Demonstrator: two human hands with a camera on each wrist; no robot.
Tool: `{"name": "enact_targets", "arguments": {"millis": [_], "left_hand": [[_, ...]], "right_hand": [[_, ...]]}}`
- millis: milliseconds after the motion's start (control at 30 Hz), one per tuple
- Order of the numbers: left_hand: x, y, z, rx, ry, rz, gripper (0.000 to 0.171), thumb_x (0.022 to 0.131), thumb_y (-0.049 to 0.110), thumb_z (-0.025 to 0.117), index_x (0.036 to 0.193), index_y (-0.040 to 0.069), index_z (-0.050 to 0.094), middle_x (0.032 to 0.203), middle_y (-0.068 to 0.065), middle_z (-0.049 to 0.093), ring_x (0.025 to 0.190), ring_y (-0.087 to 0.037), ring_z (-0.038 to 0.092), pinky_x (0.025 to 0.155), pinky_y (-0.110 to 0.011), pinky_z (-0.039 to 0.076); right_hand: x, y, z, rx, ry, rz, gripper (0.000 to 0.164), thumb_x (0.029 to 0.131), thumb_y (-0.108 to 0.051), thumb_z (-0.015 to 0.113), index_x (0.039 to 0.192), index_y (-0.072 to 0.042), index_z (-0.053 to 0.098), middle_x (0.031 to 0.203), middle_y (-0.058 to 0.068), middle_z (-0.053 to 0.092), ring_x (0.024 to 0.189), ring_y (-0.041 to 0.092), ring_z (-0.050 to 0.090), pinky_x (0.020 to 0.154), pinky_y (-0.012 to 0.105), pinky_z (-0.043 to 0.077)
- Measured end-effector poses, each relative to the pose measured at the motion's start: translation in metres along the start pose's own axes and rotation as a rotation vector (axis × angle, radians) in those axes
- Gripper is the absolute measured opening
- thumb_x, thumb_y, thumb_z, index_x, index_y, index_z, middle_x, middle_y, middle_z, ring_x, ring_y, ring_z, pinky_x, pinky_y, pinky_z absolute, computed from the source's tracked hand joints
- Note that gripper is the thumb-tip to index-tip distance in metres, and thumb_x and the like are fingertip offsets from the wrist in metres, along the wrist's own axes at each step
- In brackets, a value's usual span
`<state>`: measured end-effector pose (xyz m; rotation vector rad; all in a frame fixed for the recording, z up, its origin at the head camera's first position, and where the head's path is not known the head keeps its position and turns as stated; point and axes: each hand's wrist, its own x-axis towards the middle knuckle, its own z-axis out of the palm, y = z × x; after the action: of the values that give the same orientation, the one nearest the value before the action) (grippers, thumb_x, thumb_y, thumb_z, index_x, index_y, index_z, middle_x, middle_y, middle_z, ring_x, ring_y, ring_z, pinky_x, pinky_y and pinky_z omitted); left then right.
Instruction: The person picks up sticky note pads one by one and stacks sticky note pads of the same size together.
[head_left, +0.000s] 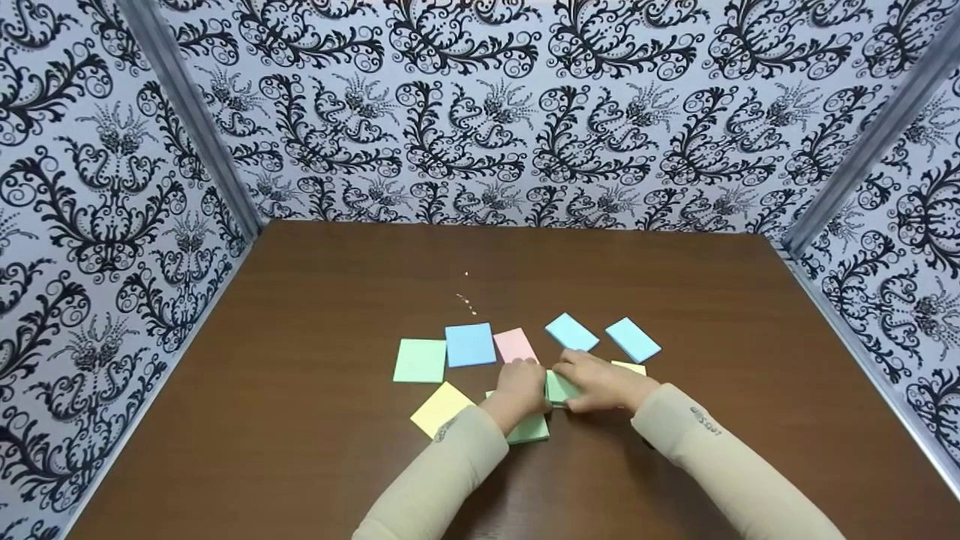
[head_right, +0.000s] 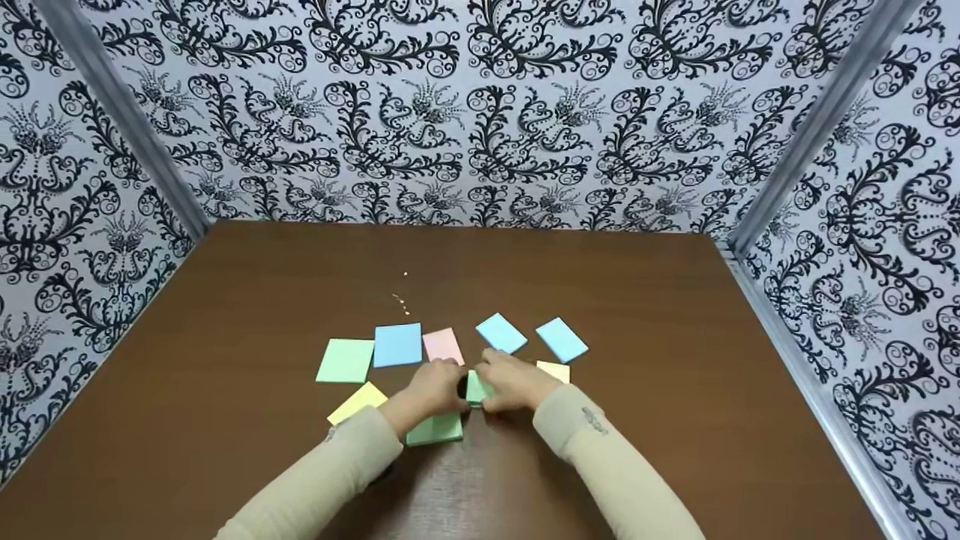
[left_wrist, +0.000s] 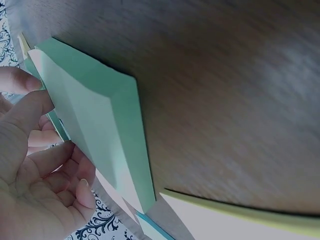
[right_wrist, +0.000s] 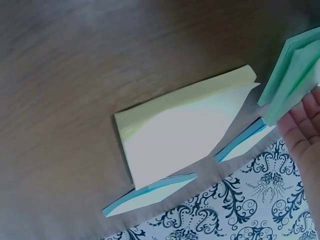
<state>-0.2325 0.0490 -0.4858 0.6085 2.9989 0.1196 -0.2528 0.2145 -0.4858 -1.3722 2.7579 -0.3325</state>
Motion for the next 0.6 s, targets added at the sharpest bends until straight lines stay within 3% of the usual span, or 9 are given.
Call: {"name": "enact_targets", "arguments": {"millis": [600], "left_hand": [[-0.0008, 0.0023, -0.0012, 0.027, -0.024, -0.015, 0.038, 0.067, 0.038, 0.077, 0.090, 0.008, 0.068, 0.084, -0.004, 0.061, 0.081, -0.020, 0.056, 0.075, -0.033, 0.045]], "right_hand": [[0.0025, 0.0037, 0.0065, -0.018, 0.018, -0.061, 0.044, 0.070, -0.015, 0.067, 0.108, 0.005, 0.058, 0.095, 0.008, 0.049, 0.081, 0.017, 0.046, 0.071, 0.029, 0.042]]}}
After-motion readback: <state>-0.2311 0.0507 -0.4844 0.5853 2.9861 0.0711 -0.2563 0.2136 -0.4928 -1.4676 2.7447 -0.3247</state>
